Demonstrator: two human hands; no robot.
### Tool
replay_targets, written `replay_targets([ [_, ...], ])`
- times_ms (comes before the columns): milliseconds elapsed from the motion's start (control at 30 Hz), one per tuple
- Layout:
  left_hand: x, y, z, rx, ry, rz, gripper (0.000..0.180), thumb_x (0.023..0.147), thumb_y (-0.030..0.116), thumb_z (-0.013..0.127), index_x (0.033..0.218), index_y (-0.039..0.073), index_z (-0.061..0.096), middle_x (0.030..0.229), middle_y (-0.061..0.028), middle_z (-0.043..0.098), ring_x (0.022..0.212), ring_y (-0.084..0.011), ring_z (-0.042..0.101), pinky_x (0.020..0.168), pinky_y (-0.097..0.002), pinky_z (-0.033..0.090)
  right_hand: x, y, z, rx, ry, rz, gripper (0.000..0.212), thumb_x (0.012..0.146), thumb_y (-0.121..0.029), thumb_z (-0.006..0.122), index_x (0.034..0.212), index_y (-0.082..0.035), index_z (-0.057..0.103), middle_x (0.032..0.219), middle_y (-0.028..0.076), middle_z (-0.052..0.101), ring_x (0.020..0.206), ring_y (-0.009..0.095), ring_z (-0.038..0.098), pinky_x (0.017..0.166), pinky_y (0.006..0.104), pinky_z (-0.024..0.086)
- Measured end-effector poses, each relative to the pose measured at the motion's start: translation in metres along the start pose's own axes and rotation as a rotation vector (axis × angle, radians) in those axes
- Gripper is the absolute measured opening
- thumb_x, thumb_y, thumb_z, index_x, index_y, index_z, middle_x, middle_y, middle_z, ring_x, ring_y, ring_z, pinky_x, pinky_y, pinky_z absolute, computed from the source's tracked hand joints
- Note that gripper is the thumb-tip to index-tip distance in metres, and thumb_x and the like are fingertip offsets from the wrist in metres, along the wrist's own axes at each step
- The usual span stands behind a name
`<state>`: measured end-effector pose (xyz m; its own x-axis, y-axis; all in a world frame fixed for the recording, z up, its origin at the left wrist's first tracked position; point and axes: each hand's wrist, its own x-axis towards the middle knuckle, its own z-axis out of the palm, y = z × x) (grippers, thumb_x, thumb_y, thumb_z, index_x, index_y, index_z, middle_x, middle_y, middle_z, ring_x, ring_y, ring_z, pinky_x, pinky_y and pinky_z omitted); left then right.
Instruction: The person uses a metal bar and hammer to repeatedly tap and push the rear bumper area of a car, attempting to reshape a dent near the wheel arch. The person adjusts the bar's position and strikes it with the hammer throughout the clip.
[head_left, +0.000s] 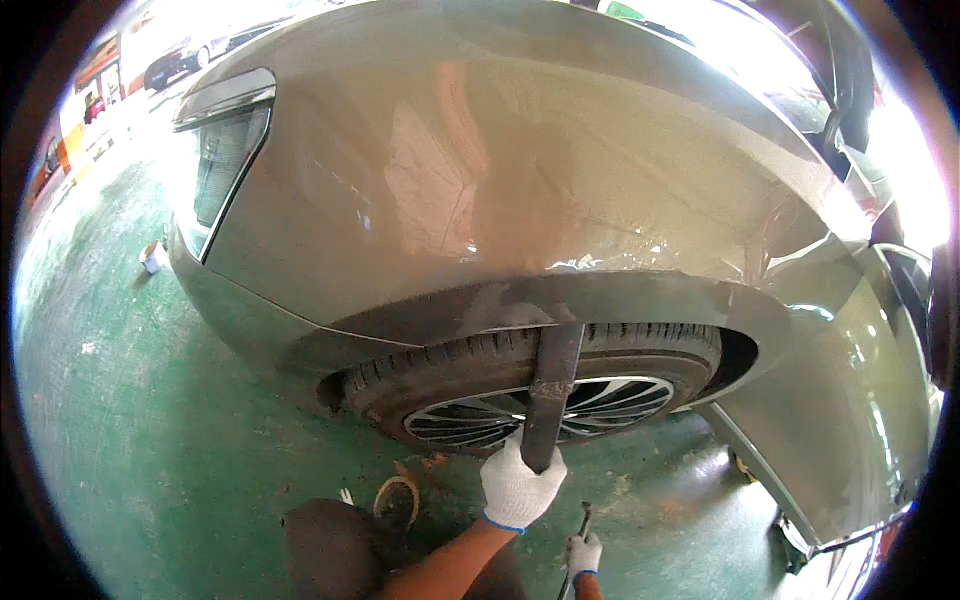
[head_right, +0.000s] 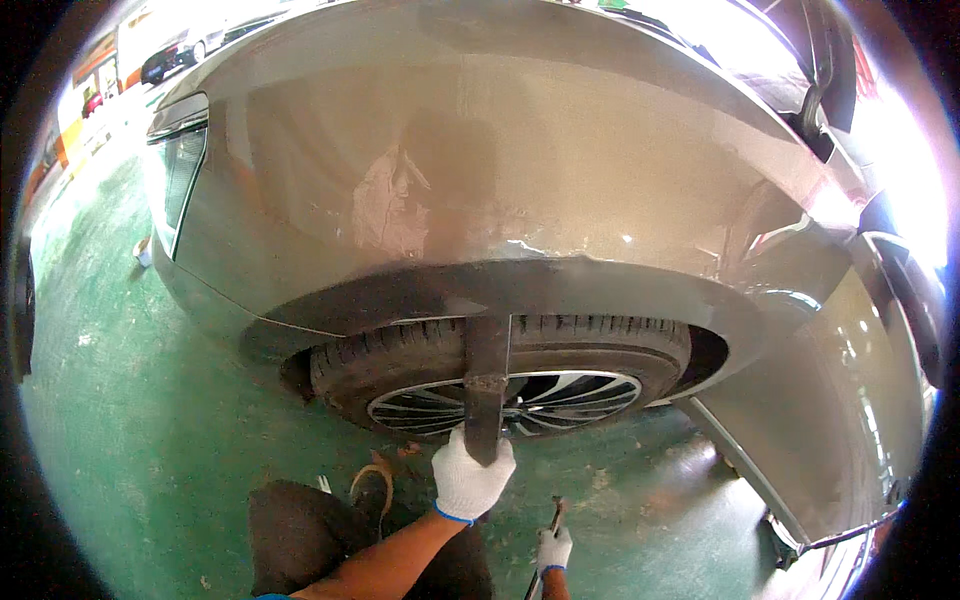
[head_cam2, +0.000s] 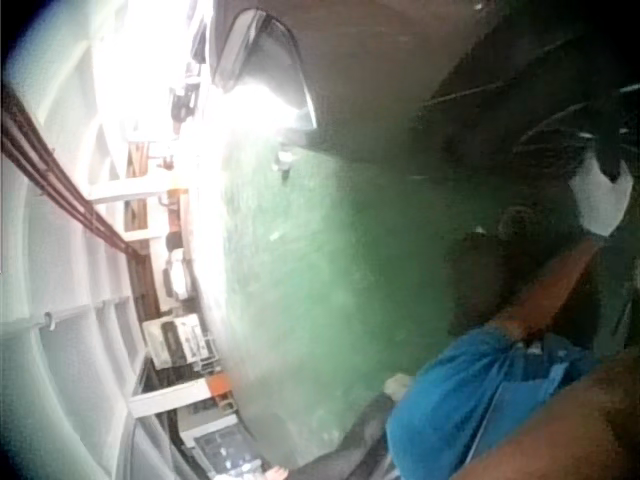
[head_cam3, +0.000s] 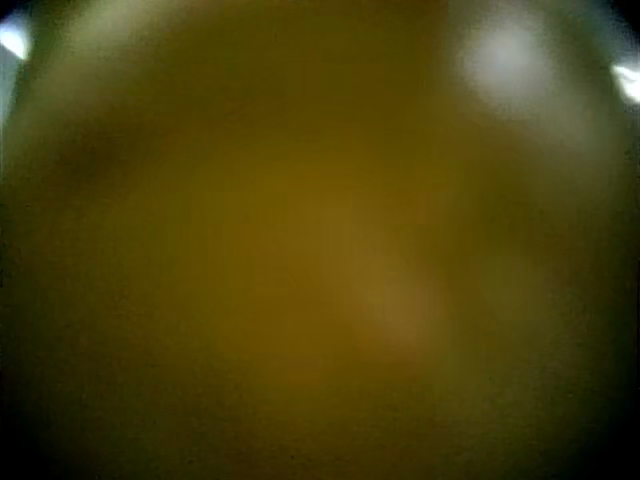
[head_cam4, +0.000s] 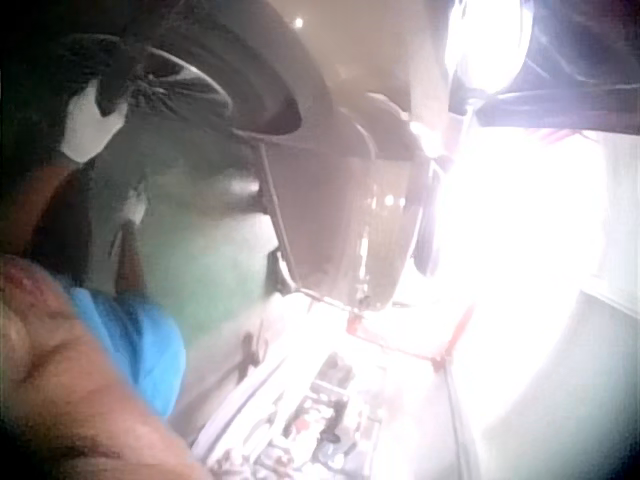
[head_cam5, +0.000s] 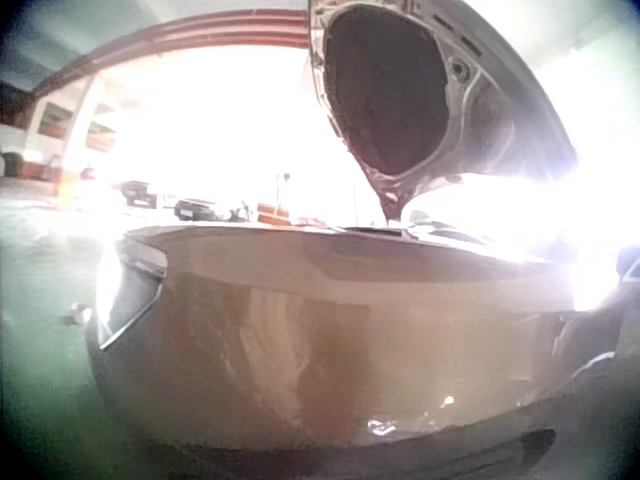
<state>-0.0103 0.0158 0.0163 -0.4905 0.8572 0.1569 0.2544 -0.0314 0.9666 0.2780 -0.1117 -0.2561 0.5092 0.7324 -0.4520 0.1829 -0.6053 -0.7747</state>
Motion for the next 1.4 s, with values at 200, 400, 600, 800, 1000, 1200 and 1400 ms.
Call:
replay_targets([
  [200,-0.003,0.004,0.001,-0.049,0.002,0.004,0.028,0.075,0.018,0.081,0.091,0.001,0.065,0.077,-0.0188,0.071,0.074,-0.0377,0.073,0.068,-0.0437,0.058,-0.152,-0.334,-0.065,0.069,-0.080,-0.781,0.021,0.092,-0.012,0.060,0.108,0.002,0.064,0.084,0.002,0.063,0.076,0.009,0.057,0.066,0.0259,0.047],
  [400,-0.001,0.003,-0.005,0.005,-0.039,0.036,0.029,0.075,0.018,0.081,0.092,0.002,0.064,0.071,-0.0172,0.069,0.069,-0.0369,0.072,0.065,-0.0424,0.057,-0.199,-0.464,-0.043,0.537,-0.170,-0.930,0.023,0.096,-0.014,0.070,0.114,-0.002,0.064,0.090,0.003,0.067,0.081,0.019,0.063,0.075,0.0360,0.051],
  [600,0.001,-0.010,-0.001,-0.022,0.003,0.089,0.028,0.075,0.018,0.081,0.089,0.002,0.063,0.070,-0.0172,0.069,0.064,-0.0361,0.071,0.062,-0.0429,0.057,-0.214,-0.521,-0.023,-0.496,0.030,-1.481,0.043,0.079,-0.008,0.079,0.119,0.002,0.068,0.105,0.013,0.074,0.096,0.024,0.072,0.088,0.0347,0.056],
  [800,0.000,-0.009,-0.001,-0.013,0.006,0.111,0.028,0.076,0.018,0.081,0.088,0.002,0.063,0.071,-0.0171,0.069,0.065,-0.0362,0.071,0.062,-0.0429,0.057,-0.213,-0.519,-0.010,0.246,-0.367,-1.018,0.044,0.085,-0.008,0.069,0.126,0.005,0.061,0.108,0.013,0.074,0.093,0.024,0.073,0.085,0.0347,0.057],
  [1000,0.000,-0.006,-0.002,-0.039,-0.006,0.081,0.027,0.076,0.018,0.081,0.088,0.002,0.063,0.071,-0.0174,0.069,0.065,-0.0377,0.071,0.063,-0.0439,0.057,-0.220,-0.528,-0.015,-0.571,0.038,-1.505,0.027,0.094,-0.005,0.064,0.120,0.001,0.065,0.108,0.009,0.070,0.100,0.018,0.065,0.086,0.0305,0.053],
  [1200,-0.002,-0.005,-0.002,-0.028,-0.011,0.087,0.027,0.075,0.018,0.081,0.089,0.003,0.064,0.071,-0.0177,0.069,0.066,-0.0386,0.071,0.063,-0.0440,0.057,-0.211,-0.526,-0.018,-0.515,0.018,-1.369,0.032,0.090,-0.007,0.065,0.121,0.000,0.064,0.104,0.012,0.070,0.091,0.025,0.067,0.082,0.0312,0.052],
  [1400,0.000,-0.003,-0.002,-0.024,-0.011,0.058,0.028,0.075,0.018,0.082,0.089,0.002,0.064,0.070,-0.0179,0.069,0.066,-0.0386,0.071,0.062,-0.0442,0.057,-0.216,-0.540,-0.015,-0.704,0.044,-1.526,0.036,0.079,-0.014,0.075,0.111,0.000,0.068,0.091,0.016,0.070,0.079,0.035,0.068,0.069,0.0356,0.054],
])
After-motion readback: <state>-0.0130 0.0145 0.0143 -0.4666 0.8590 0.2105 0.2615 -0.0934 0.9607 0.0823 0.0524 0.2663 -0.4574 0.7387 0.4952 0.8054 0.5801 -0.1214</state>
